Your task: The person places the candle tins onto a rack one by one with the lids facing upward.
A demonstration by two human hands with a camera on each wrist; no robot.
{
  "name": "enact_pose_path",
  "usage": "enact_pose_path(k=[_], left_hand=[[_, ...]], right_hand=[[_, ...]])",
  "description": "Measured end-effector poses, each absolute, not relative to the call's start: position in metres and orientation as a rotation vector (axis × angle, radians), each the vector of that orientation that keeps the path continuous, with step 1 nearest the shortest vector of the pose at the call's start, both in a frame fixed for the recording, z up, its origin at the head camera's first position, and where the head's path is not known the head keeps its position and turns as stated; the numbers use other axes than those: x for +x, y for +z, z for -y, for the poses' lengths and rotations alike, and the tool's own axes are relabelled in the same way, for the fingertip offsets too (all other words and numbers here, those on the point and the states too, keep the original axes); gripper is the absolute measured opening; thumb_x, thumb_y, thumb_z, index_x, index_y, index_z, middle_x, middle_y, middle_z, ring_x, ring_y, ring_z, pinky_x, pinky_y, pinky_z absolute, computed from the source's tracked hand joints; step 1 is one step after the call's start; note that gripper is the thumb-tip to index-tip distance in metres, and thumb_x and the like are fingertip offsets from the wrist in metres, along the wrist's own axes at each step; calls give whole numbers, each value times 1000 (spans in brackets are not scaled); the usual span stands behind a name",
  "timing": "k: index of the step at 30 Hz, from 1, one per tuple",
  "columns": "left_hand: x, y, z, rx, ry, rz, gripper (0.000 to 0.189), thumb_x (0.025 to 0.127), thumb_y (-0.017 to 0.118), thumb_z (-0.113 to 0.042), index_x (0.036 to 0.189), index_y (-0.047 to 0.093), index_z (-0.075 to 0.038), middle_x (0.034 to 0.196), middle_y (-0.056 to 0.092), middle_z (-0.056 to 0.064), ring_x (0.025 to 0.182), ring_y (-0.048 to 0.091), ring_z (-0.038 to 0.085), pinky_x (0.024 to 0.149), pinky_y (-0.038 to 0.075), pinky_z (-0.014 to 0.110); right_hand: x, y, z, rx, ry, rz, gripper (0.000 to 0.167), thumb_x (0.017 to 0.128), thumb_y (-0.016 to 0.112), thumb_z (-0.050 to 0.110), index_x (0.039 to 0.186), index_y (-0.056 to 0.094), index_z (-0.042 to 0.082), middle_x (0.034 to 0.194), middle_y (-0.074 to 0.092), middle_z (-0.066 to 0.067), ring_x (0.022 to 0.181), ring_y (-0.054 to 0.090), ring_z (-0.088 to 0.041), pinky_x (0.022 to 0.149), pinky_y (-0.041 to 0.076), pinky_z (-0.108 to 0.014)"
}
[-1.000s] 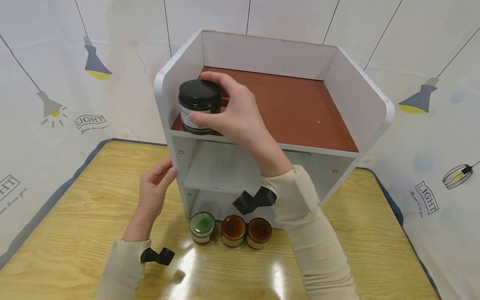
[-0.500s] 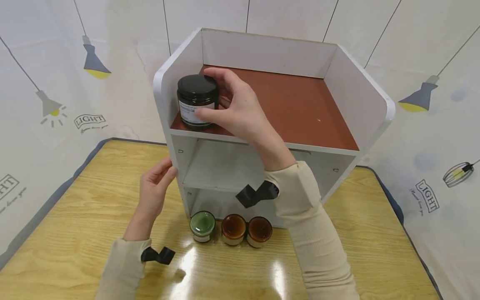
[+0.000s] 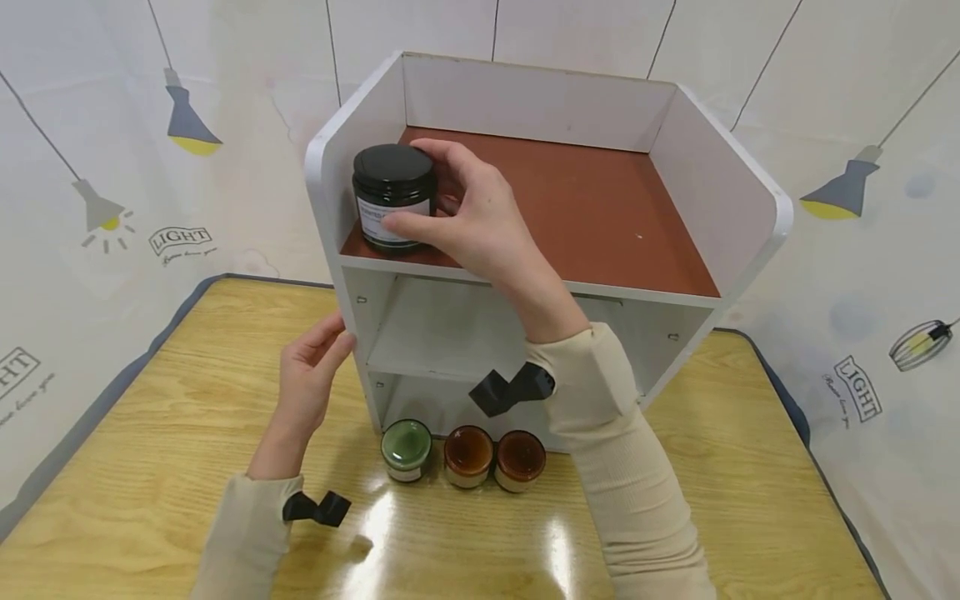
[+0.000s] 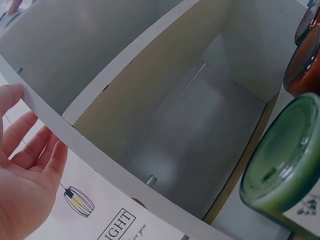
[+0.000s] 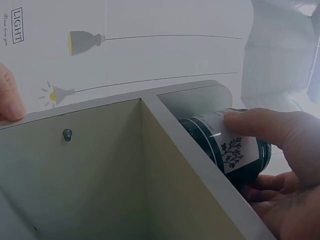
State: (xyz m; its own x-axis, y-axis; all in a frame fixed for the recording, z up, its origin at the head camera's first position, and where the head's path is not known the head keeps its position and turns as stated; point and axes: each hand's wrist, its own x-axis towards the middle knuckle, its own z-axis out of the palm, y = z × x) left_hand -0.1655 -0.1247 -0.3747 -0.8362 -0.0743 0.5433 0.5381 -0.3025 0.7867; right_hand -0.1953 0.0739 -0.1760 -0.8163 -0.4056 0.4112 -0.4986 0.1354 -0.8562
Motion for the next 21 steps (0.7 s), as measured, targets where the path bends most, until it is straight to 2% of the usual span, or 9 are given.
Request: enact_pose_path(k=[5, 11, 14, 21], left_hand=[[-166, -375, 124, -594, -2181, 1553, 35, 89, 58, 5, 113, 66, -18, 118, 63, -3, 116, 54, 15, 91, 48, 25], [-166, -375, 123, -601, -2194, 1546, 36, 89, 58, 6, 113, 67, -19, 119, 63, -3, 116, 54, 15, 92, 48, 25], [-166, -376, 122, -607, -2194, 1540, 36, 89, 58, 6, 113, 67, -20, 118, 63, -3, 116, 54, 15, 92, 48, 25], [-167, -377, 121, -620, -2185, 1510, 33, 89, 60, 3, 113, 67, -19, 117, 63, -3, 113, 56, 14, 89, 49, 25]], right_hand=[[-195, -177, -76, 925, 1789, 2302, 62, 78, 70, -8, 134, 44, -3, 124, 53, -17, 109, 55, -23, 98, 43, -31], [-183, -179, -85, 861, 1752, 2230, 72, 77, 71, -7, 140, 37, -2, 131, 50, -15, 120, 49, -19, 102, 38, -26], [-172, -179, -93, 824, 1787, 2135, 69, 77, 70, -9, 139, 39, -2, 132, 49, -14, 124, 46, -19, 104, 37, -25], [-151, -186, -108, 851, 1817, 1969, 63, 75, 66, -19, 133, 44, -7, 128, 53, -14, 122, 49, -26, 104, 38, -32]])
